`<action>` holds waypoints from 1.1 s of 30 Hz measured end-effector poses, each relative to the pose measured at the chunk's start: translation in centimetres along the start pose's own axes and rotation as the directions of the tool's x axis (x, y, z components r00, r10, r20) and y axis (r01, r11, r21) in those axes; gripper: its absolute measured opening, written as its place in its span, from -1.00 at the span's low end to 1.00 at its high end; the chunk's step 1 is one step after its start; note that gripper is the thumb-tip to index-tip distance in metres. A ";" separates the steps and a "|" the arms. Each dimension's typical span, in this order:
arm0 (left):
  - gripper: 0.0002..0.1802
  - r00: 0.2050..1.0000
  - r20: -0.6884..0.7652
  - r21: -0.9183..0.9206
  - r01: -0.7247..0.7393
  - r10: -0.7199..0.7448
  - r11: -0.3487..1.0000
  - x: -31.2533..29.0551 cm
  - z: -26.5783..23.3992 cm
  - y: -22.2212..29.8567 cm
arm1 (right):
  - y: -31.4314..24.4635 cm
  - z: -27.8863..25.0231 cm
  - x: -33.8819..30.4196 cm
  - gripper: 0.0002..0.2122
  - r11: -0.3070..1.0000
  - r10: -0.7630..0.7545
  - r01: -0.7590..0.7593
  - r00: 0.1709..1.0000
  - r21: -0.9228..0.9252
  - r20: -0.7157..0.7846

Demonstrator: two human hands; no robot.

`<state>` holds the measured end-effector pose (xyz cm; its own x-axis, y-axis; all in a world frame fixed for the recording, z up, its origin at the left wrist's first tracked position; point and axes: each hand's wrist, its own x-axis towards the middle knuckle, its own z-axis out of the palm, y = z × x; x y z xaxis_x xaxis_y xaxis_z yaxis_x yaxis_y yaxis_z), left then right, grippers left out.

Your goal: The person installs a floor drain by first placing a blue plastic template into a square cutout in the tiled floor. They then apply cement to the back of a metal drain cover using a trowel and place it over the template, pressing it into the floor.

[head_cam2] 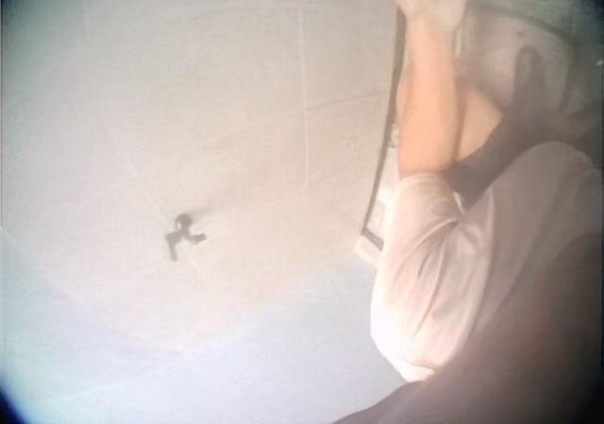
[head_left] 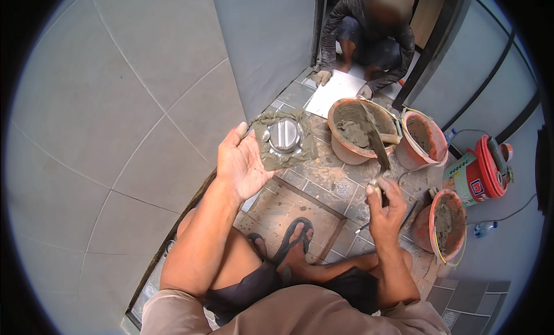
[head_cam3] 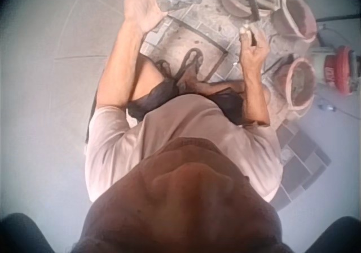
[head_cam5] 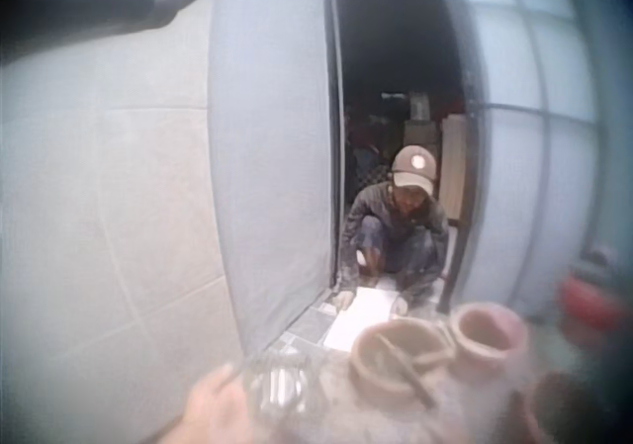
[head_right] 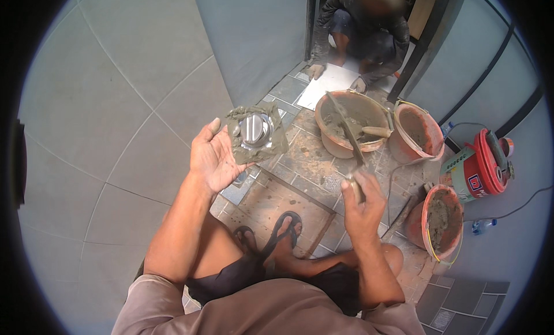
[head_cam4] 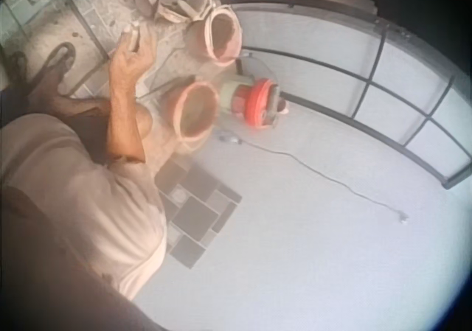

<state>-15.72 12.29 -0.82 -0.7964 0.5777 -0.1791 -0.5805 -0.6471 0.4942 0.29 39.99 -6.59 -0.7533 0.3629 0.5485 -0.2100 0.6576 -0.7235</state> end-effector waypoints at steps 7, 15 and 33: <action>-0.23 0.984 0.147 -0.084 0.110 -0.097 0.990 -1.0 -2.9 0.5 | -0.9 4.0 3.1 -0.80 0.986 -0.105 0.081 0.981 0.146 0.164; -0.23 0.998 0.049 -0.046 0.050 -0.048 0.998 -1.2 -2.5 0.1 | 0.2 7.4 0.0 -0.77 0.975 -0.071 0.053 0.994 0.214 0.080; -0.22 0.988 0.149 -0.080 -0.032 0.044 0.996 -1.4 -1.8 -0.1 | 0.9 6.2 -4.5 -0.78 0.990 -0.028 0.029 1.000 0.140 -0.014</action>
<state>-14.82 10.64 -2.11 -0.7870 0.6164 -0.0283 -0.5662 -0.7032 0.4300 -0.36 34.89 -12.34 -0.7384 0.3537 0.5742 -0.3175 0.5689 -0.7586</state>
